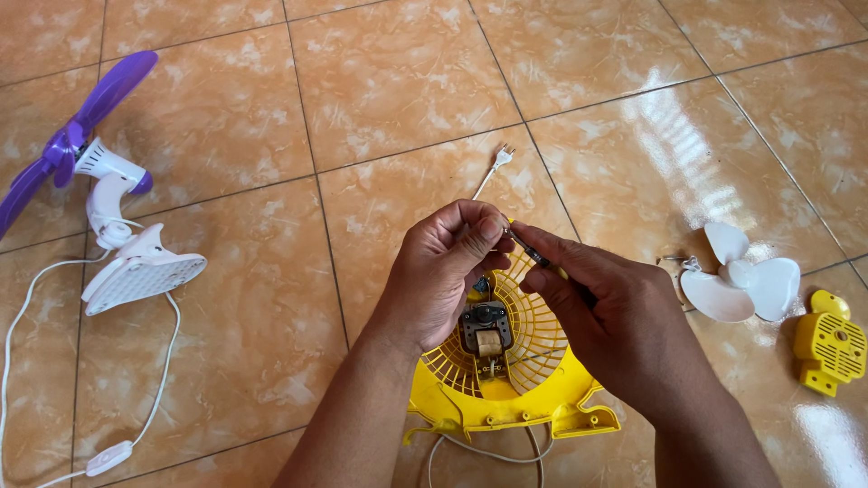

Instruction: The person disassembles a yellow electric fan, removes the motor, and then reassembles it by securing the motor back into the fan housing with screws. The person uses a screwdriver to tighten the screws and reattaches the rear cover.

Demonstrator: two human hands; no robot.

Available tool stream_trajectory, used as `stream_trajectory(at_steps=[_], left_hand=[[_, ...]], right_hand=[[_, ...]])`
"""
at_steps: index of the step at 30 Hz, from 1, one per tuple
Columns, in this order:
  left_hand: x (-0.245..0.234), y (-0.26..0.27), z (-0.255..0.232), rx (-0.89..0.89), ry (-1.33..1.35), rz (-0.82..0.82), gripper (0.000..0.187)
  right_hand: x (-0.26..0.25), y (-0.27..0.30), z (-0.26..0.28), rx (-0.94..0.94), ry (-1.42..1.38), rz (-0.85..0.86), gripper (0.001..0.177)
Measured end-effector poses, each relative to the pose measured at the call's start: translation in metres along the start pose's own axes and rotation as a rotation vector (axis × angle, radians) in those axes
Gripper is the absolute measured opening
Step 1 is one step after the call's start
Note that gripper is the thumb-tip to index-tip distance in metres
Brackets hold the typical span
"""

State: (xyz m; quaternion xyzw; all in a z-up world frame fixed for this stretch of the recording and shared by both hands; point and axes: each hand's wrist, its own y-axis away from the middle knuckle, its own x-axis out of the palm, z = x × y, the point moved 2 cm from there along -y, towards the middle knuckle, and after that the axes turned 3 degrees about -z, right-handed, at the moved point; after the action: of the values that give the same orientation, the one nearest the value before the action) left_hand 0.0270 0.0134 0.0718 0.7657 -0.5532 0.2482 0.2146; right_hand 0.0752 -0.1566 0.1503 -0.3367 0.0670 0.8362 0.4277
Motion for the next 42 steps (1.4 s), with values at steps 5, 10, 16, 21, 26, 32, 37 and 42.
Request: stream_trajectory(at_steps=[5, 10, 16, 21, 26, 32, 37, 42], left_hand=[[0.001, 0.0, 0.001, 0.006, -0.046, -0.012, 0.017], [0.003, 0.0, 0.001, 0.004, -0.058, -0.026, 0.019], [0.006, 0.0, -0.001, 0.045, -0.156, -0.06, 0.021], [0.006, 0.0, -0.001, 0.057, -0.204, -0.074, 0.021], [0.007, 0.0, 0.002, 0.057, -0.143, -0.103, 0.02], [0.006, 0.0, -0.001, 0.066, -0.195, -0.087, 0.02], [0.005, 0.001, -0.007, 0.053, -0.258, -0.074, 0.023], [0.013, 0.003, -0.012, 0.081, -0.155, -0.055, 0.026]], right_hand=[[-0.002, -0.002, -0.002, 0.037, 0.006, 0.029, 0.041], [-0.004, -0.003, 0.0, 0.01, -0.043, 0.038, 0.04], [-0.006, -0.002, 0.005, -0.043, 0.087, -0.009, 0.038], [-0.005, -0.002, 0.01, -0.142, 0.226, -0.064, 0.037], [-0.002, -0.001, 0.01, -0.198, 0.295, -0.135, 0.033], [0.001, -0.001, -0.001, -0.051, 0.113, -0.11, 0.028], [0.003, 0.0, -0.013, 0.242, 0.11, 0.009, 0.025], [0.008, -0.004, -0.019, 0.113, -0.202, -0.044, 0.017]])
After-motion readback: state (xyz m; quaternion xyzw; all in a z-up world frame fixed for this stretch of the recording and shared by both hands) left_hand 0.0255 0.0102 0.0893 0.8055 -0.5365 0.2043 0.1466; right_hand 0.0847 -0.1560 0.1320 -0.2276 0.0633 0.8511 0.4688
